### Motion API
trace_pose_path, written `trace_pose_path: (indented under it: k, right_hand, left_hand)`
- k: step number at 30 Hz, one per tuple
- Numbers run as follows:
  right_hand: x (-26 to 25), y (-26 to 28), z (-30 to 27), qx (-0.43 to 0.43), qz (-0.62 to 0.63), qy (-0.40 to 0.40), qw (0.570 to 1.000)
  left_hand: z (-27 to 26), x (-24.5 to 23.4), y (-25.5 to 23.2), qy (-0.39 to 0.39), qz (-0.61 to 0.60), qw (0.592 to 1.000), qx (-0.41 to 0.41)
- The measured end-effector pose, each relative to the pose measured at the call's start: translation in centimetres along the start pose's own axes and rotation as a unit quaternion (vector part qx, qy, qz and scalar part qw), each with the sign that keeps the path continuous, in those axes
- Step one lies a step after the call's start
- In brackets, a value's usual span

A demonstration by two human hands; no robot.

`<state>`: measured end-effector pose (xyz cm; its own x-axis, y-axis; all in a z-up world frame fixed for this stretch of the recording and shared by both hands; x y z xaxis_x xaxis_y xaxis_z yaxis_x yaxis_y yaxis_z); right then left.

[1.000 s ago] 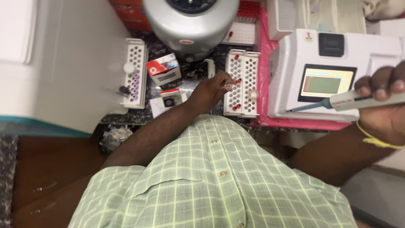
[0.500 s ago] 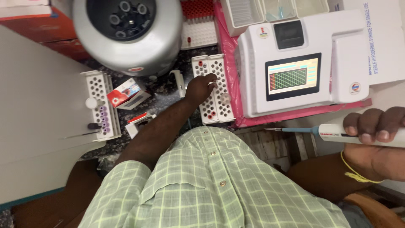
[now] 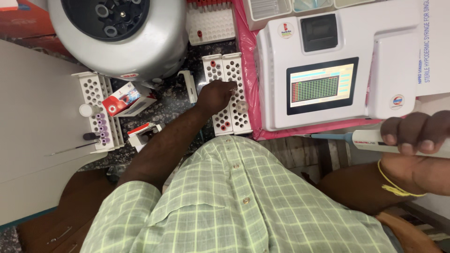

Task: The person prepares medical samples by transferring liquid from small vials into test tubes using a pipette, loading tubes into a centrifuge, and interacting with a digital laboratory analyzer.

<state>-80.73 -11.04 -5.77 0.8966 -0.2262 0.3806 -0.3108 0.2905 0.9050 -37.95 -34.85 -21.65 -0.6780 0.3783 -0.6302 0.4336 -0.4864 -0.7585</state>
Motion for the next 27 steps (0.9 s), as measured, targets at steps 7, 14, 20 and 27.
trace_pose_path:
  k: [7,14,20,27]
  right_hand:
    - [-0.9,-1.4,1.3,0.004,0.005,0.015,1.0]
    - [-1.0,-2.0,1.2,0.018,0.024,0.015,0.999]
    - [-1.1,-2.0,1.0,0.011,0.01,0.026,1.0]
    - [-1.8,-2.3,0.8,0.012,0.052,0.048,0.997]
  left_hand:
    - [0.1,0.5,1.0,-0.057,0.008,0.996,0.071]
    - [0.3,2.1,1.8,0.069,0.153,0.982,0.081]
    - [0.6,2.2,2.0,0.117,0.164,0.979,0.029]
    - [1.0,1.9,3.7,0.025,0.122,0.992,0.011]
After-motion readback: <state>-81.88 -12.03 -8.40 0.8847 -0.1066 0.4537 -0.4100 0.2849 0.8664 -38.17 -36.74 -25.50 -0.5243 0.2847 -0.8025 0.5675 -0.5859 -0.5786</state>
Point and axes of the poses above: each hand's wrist, its own z-axis towards the middle knuckle, its own x-axis out of the palm, y = z × x, the point moved 2 cm from there along z, towards the middle knuckle, and after that the axes turned 10 degrees about -z, right-handed, at the moved point
